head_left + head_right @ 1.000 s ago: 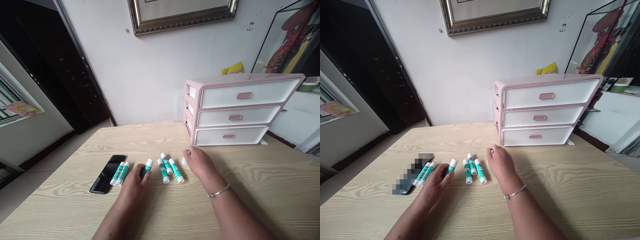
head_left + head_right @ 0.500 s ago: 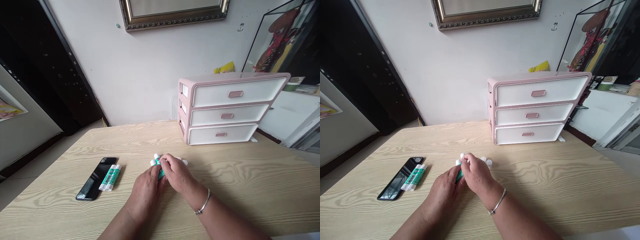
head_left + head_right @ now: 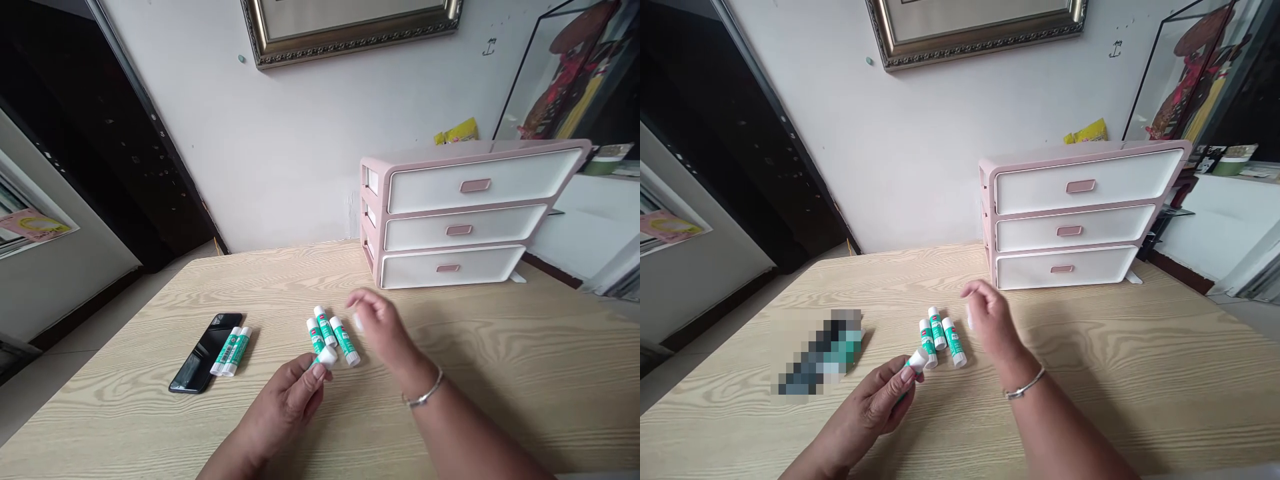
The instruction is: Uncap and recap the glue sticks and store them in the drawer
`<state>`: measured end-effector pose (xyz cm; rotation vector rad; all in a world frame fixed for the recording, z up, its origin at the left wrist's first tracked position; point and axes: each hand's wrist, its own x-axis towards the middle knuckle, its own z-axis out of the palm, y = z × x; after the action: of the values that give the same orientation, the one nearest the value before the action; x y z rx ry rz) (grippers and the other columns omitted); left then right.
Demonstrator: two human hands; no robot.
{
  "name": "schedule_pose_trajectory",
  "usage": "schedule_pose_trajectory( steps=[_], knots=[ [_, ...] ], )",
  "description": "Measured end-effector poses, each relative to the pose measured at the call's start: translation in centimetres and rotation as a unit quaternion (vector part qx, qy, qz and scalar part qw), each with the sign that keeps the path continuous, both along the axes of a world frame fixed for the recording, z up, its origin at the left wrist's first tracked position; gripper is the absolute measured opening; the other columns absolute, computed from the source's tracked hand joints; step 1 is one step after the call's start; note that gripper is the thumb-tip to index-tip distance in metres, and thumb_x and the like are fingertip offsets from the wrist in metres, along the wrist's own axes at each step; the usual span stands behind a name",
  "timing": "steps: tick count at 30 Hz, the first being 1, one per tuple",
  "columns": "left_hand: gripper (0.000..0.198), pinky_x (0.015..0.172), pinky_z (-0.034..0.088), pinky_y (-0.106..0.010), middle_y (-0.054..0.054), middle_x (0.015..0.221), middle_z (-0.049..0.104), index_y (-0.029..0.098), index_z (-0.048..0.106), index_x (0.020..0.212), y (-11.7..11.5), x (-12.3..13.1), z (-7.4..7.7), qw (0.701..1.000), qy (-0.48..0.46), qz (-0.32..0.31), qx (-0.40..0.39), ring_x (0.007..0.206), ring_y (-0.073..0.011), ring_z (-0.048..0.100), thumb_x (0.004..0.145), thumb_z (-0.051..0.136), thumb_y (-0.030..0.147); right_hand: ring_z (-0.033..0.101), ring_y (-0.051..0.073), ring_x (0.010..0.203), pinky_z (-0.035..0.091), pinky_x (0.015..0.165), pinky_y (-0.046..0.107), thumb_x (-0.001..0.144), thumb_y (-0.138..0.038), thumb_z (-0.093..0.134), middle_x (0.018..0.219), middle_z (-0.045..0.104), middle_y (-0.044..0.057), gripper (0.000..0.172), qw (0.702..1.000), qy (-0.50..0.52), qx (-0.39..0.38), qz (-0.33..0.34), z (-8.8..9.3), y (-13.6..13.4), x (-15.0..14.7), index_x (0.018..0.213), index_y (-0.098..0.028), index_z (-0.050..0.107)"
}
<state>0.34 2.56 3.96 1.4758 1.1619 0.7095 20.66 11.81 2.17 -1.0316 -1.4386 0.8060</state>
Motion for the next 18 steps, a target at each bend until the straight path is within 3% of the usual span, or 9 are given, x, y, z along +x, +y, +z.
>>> schedule_pose_trajectory(
  steps=[1,3,5,8,12,15,18],
  knots=[
    [0.05,0.05,0.029,-0.022,0.006,0.06,0.042,0.019,0.056,0.09,-0.2,-0.6,-0.2,0.999,0.035,0.018,0.011,0.052,-0.0099,0.036,0.094,0.041,0.066,0.036,0.013,0.046,0.029,0.046,0.023,0.091,-0.027,0.043,0.05,0.038,-0.007,0.022,0.998,-0.011,0.001,-0.058,0.3,0.5,0.8,0.089,-0.022,0.064],
    [0.045,0.059,0.038,-0.024,0.001,0.072,0.055,0.02,0.058,0.094,-0.2,-1.9,-0.6,0.98,0.156,0.086,0.085,0.064,-0.0145,0.051,0.097,0.041,0.061,0.043,0.015,0.051,0.032,0.052,0.025,0.092,-0.03,0.042,0.053,0.045,-0.005,0.023,0.984,-0.075,0.006,-0.164,0.9,1.3,2.0,0.093,-0.022,0.064],
    [0.036,0.069,0.043,-0.029,-0.005,0.087,0.066,0.021,0.06,0.102,0.1,-3.1,-1.0,0.932,0.293,0.156,0.144,0.078,-0.0202,0.06,0.099,0.04,0.051,0.054,0.018,0.062,0.036,0.059,0.027,0.093,-0.031,0.043,0.065,0.059,0.0,0.024,0.959,-0.178,-0.007,-0.221,1.4,1.4,2.3,0.1,-0.021,0.064],
    [0.03,0.076,0.047,-0.033,-0.012,0.108,0.07,0.019,0.062,0.11,0.6,-4.4,-1.5,0.842,0.461,0.212,0.182,0.095,-0.0257,0.066,0.1,0.04,0.036,0.064,0.023,0.078,0.038,0.067,0.029,0.096,-0.032,0.042,0.085,0.072,0.007,0.027,0.918,-0.32,-0.051,-0.23,1.6,1.2,2.1,0.112,-0.021,0.062],
    [0.032,0.088,0.049,-0.037,-0.016,0.119,0.069,0.014,0.066,0.114,1.1,-5.5,-1.8,0.738,0.601,0.217,0.216,0.11,-0.0299,0.064,0.099,0.042,0.029,0.068,0.026,0.09,0.04,0.071,0.031,0.099,-0.035,0.043,0.099,0.074,0.013,0.032,0.878,-0.398,-0.124,-0.232,1.6,1.5,2.7,0.12,-0.017,0.06],
    [0.029,0.089,0.049,-0.038,-0.016,0.113,0.071,0.013,0.068,0.11,1.4,-6.3,-1.8,0.697,0.652,0.203,0.219,0.107,-0.0303,0.064,0.097,0.045,0.026,0.068,0.026,0.098,0.042,0.076,0.03,0.096,-0.031,0.049,0.106,0.073,0.016,0.032,0.863,-0.423,-0.167,-0.221,1.6,1.7,3.5,0.12,-0.015,0.062],
    [0.03,0.084,0.05,-0.036,-0.015,0.108,0.07,0.014,0.07,0.106,1.8,-7.0,-2.1,0.686,0.662,0.208,0.219,0.102,-0.0292,0.064,0.098,0.045,0.028,0.067,0.026,0.102,0.042,0.077,0.029,0.093,-0.023,0.052,0.11,0.073,0.017,0.03,0.855,-0.446,-0.18,-0.191,1.3,1.9,3.8,0.117,-0.014,0.065]
  ],
)
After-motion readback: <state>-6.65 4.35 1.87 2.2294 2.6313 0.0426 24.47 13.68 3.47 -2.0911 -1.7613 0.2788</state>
